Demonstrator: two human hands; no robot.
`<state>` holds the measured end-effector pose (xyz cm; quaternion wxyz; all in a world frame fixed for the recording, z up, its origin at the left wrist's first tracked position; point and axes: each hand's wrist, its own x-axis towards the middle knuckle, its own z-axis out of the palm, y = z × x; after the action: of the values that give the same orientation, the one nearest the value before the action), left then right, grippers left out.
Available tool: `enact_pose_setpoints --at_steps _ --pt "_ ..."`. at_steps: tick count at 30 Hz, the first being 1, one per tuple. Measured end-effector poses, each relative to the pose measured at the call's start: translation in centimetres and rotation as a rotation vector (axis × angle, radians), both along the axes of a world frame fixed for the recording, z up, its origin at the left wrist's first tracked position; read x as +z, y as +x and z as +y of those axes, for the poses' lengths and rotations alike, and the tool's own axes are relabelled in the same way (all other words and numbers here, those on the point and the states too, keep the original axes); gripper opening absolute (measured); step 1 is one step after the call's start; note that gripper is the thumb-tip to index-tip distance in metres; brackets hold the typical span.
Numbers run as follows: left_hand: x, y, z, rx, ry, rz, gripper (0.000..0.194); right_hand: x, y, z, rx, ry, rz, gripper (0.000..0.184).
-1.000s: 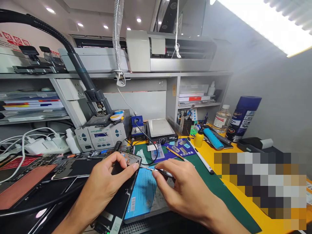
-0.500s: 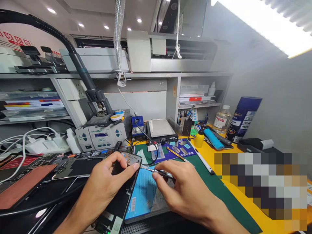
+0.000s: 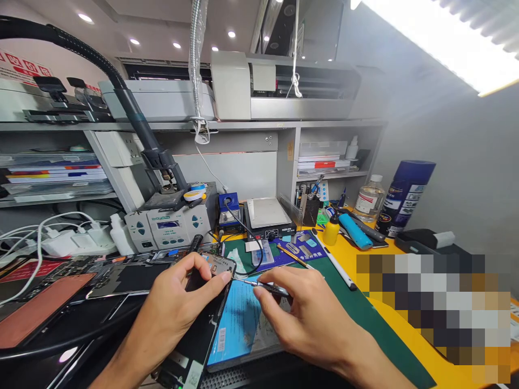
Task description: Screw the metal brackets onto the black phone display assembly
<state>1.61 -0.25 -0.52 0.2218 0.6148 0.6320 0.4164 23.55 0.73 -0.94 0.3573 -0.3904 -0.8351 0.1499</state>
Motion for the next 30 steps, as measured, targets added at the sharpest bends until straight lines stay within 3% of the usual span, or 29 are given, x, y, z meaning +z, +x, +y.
enact_pose_setpoints --at_steps 7,16,30 --pt "0.49 0.02 -0.07 -0.04 -0.019 -0.052 0.04 -0.08 0.16 -0.11 -0.004 -0.006 -0.009 0.016" --pt "0.02 -0.3 -0.12 -0.128 -0.037 -0.161 0.037 0.16 0.03 -0.14 0.019 -0.017 -0.023 0.018" --pt "0.93 0.26 -0.54 -0.15 -0.022 -0.221 0.035 0.45 0.05 -0.27 0.057 -0.048 -0.051 0.022"
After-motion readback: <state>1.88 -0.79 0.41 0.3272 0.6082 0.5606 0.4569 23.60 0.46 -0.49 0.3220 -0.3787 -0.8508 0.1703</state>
